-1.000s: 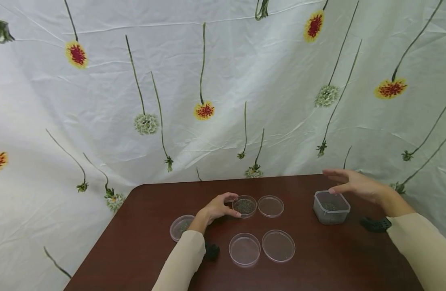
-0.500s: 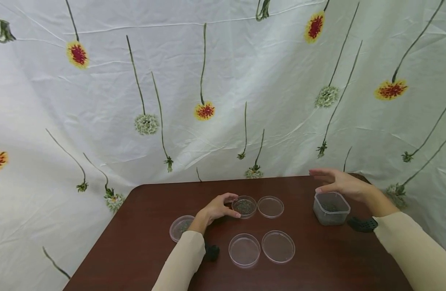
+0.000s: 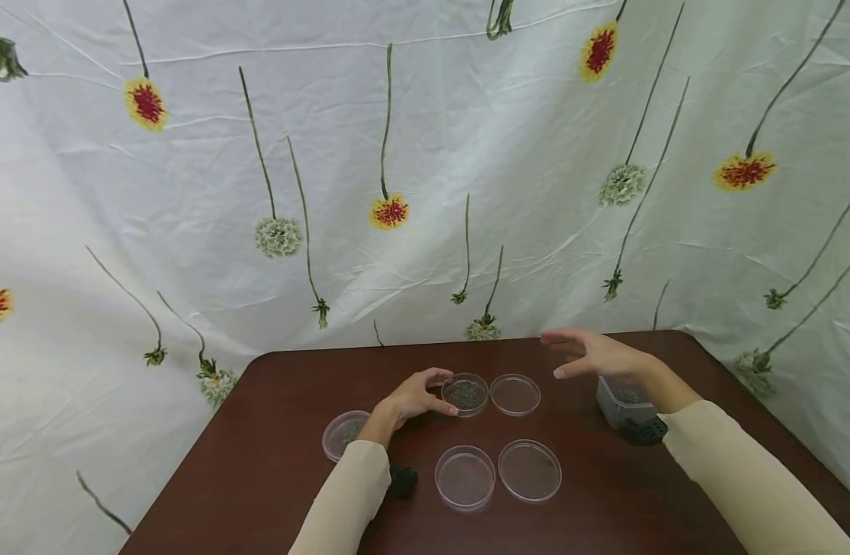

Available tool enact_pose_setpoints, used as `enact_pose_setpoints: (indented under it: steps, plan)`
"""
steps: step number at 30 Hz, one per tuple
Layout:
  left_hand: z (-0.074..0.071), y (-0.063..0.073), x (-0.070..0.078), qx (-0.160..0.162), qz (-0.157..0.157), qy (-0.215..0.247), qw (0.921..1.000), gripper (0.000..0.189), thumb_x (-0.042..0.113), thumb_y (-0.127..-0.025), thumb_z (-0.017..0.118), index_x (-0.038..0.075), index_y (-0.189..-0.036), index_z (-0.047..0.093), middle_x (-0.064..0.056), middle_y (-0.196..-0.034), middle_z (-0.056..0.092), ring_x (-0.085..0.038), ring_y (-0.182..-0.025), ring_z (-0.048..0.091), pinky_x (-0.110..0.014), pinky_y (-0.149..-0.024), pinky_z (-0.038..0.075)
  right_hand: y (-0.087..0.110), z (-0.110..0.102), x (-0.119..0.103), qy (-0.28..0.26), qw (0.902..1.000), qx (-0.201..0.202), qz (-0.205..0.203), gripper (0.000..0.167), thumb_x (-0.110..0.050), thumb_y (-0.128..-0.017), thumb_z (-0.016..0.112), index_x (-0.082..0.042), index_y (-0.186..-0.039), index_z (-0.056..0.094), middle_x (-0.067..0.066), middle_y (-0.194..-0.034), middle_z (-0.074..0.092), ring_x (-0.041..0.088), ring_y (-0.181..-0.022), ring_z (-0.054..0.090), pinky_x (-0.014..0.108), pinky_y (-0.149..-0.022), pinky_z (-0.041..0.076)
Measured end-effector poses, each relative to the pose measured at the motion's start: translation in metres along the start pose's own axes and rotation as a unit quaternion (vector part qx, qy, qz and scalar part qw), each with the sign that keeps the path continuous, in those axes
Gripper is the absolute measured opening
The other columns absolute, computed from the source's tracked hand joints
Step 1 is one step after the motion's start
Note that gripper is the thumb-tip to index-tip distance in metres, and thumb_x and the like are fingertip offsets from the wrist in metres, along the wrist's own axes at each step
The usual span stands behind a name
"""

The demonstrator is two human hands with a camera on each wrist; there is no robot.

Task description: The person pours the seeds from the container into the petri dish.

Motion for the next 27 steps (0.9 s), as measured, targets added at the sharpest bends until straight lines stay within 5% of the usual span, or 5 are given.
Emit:
enact_pose_setpoints:
  steps: [10,27]
  plan:
    - [-0.001,0.003,0.003,0.003,0.007,0.009,0.9999,0.07,0.012,-0.083,0.089,0.008,-0.145,0.057,-0.013,-0.146,0.055,-0.036,-0.139,0.045,-0.054,-0.111,0.039,-0.032,0.034,0.014,0.0,1.0,-0.003,0.004,0.086,-0.01,-0.092,0.079,0.009,-0.158,0.027,0.032,-0.162,0.026,0.052,-0.147,0.024,0.063,-0.117,0.023]
    - [0.0,0.004,0.002,0.006,0.005,0.006,0.9999,0.07,0.013,-0.083,0.09,0.009,-0.145,0.057,-0.011,-0.146,0.055,-0.035,-0.14,0.044,-0.054,-0.111,0.038,-0.04,0.059,0.052,0.025,0.9977,0.033,0.053,0.093,-0.007,-0.086,0.085,0.013,-0.156,0.027,0.034,-0.16,0.028,0.051,-0.148,0.022,0.065,-0.115,0.025]
Point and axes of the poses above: each hand's wrist, its own y-axis away from the middle knuckle, its own z-axis out of the palm, x = y × z, the point moved 8 cm from there along -y, towards the middle knuckle
